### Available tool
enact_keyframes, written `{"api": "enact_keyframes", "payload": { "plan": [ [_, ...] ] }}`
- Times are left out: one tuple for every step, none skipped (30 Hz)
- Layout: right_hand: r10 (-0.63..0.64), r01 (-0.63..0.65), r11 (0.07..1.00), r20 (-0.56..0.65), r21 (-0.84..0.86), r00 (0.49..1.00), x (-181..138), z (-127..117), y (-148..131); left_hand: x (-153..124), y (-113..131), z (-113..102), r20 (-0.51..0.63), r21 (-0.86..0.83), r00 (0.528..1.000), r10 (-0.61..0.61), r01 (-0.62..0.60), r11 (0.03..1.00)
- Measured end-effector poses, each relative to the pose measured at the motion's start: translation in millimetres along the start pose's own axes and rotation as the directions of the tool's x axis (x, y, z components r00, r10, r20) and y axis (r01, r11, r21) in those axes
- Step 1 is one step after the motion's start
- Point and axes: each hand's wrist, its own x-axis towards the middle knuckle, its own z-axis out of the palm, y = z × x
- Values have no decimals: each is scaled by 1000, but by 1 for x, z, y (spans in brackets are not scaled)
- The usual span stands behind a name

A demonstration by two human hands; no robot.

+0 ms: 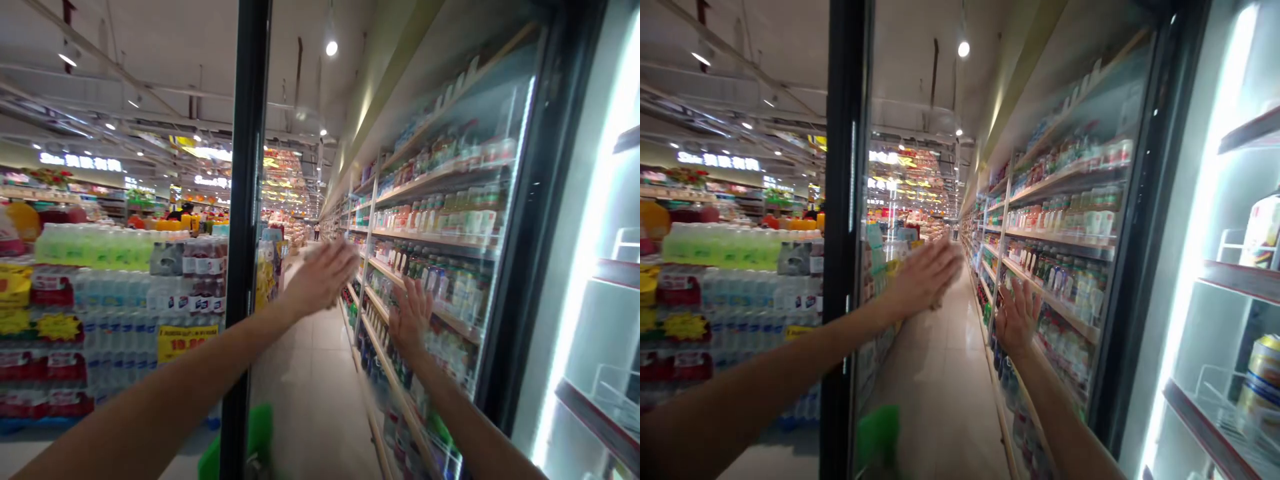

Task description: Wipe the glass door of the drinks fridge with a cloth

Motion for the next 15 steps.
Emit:
{"api": "enact_keyframes", "payload": {
  "plan": [
    [2,-2,1000,4,0,1000,0,0,0,-4,8,1,25,-33,981,191,-190,981],
    [3,-3,1000,6,0,1000,0,0,0,-8,15,2,45,-66,944,328,-325,943],
    [5,-5,1000,9,0,1000,0,0,0,-9,18,3,63,-86,923,380,-374,923],
    [6,-6,1000,9,1,1000,0,0,0,-9,18,3,77,-85,938,339,-333,939],
    [7,-7,1000,5,-1,1000,0,-1,0,-6,16,2,80,-62,973,216,-211,975],
    [7,-7,1000,-1,-3,1000,0,0,-1,-2,13,1,69,-28,997,44,-42,999],
    [7,-7,1000,-4,-6,1000,0,0,-1,1,9,1,40,1,993,-115,115,993],
    [7,-7,1000,-6,-8,1000,0,0,-1,3,8,0,7,17,979,-205,205,979],
    [5,-6,1000,-6,-9,1000,1,0,-1,3,8,1,-11,16,980,-200,200,980],
    [1,-1,1000,-7,-9,1000,1,0,-1,1,9,1,-6,2,994,-105,105,995],
    [-4,4,1000,-6,-8,1000,1,0,-1,-2,11,1,17,-24,999,47,-47,999],
    [-9,9,1000,-7,-6,1000,1,0,0,-5,11,2,45,-55,981,191,-188,981],
    [-11,11,1000,-8,-4,1000,0,0,0,-7,9,1,70,-78,962,263,-258,963],
    [-12,12,1000,-9,-2,1000,0,0,0,-8,6,1,85,-82,969,231,-224,971],
    [-11,11,1000,-9,-3,1000,0,0,0,-8,0,0,85,-65,990,111,-106,992]
  ]
}}
